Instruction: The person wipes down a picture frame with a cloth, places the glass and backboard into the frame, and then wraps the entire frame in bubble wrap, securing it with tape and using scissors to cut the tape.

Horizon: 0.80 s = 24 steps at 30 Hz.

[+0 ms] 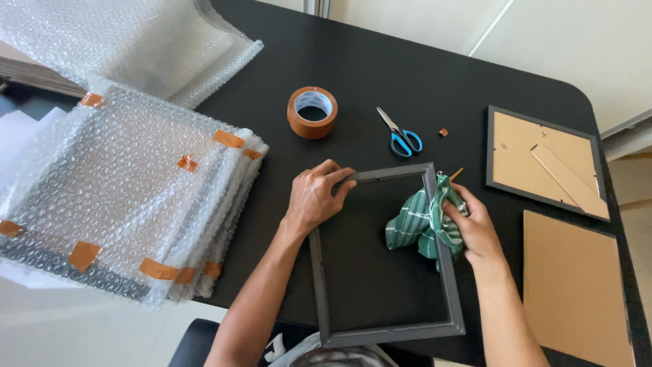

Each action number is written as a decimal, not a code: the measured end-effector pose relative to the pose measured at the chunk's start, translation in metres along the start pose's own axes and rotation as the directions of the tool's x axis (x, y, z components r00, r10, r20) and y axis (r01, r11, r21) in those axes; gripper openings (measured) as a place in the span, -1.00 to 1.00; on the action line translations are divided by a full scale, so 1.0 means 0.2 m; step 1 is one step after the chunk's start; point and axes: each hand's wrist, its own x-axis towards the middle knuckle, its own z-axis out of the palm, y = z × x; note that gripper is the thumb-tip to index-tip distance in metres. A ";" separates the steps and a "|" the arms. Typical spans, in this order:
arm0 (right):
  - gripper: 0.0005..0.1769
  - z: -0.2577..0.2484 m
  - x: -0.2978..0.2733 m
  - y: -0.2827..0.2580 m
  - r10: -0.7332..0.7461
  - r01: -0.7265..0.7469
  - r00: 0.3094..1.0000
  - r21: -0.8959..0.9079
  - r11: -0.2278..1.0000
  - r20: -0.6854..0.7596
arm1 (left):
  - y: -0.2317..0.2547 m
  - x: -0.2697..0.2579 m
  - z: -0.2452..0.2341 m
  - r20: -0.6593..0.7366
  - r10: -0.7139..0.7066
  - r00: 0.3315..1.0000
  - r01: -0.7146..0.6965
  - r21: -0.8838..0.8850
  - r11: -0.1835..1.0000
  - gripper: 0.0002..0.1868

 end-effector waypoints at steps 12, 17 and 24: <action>-0.38 -0.24 -0.07 0.17 0.025 0.010 0.981 -0.180 0.984 0.192 | -0.13 0.06 -0.02 -0.096 0.005 0.995 -0.002 0.028 1.000 -0.77; -0.39 -0.22 -0.03 0.16 -0.028 0.075 0.974 -0.205 0.976 0.223 | -0.11 0.05 -0.05 -0.057 0.006 0.998 -0.007 -0.023 1.000 -0.75; -0.47 -0.02 0.04 0.05 0.027 -0.028 0.999 0.008 1.000 0.028 | -0.05 0.02 0.02 -0.008 0.034 0.999 -0.034 0.034 0.999 -0.77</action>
